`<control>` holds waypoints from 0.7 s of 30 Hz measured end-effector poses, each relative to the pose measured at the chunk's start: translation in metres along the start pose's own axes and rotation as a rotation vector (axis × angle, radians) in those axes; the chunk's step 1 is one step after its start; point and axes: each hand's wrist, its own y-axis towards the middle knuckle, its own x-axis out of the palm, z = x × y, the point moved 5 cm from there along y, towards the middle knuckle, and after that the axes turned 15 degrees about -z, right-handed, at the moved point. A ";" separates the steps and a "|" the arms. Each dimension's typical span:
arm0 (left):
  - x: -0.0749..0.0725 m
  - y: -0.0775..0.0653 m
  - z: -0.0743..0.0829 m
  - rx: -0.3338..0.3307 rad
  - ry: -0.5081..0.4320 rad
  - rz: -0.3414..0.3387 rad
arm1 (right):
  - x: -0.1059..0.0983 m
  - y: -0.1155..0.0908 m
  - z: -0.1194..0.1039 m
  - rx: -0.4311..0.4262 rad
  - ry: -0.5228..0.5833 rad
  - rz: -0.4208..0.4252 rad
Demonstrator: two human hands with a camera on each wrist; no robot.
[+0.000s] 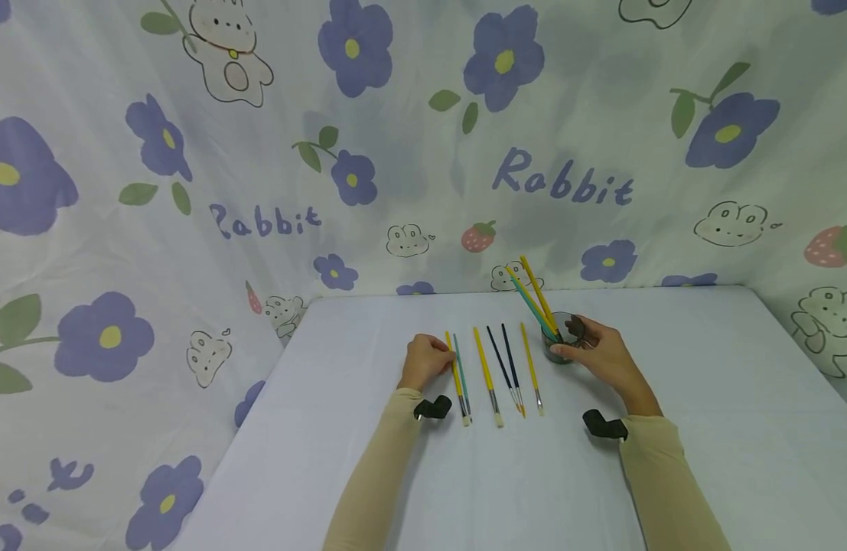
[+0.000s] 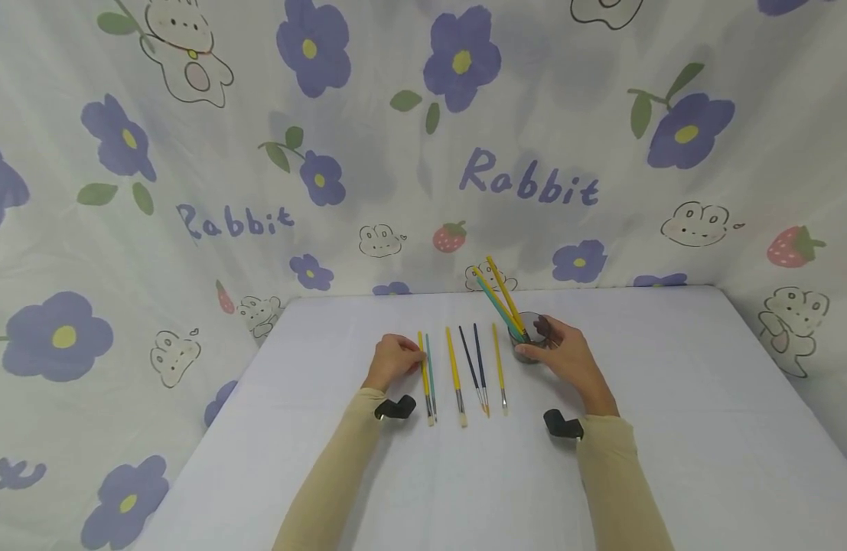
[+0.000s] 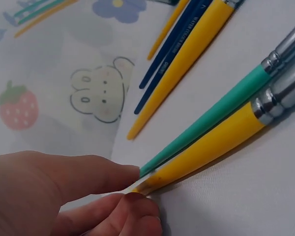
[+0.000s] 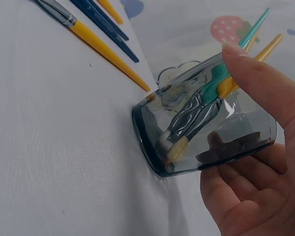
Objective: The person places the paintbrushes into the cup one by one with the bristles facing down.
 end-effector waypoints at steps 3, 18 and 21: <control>0.001 -0.001 0.002 -0.010 0.051 0.000 | 0.000 0.000 0.000 0.002 0.000 0.002; -0.010 -0.009 0.005 -0.042 0.263 0.054 | 0.001 0.000 0.000 0.017 0.005 0.001; -0.011 -0.011 0.006 -0.061 0.288 0.054 | 0.001 0.000 -0.001 0.012 0.012 0.000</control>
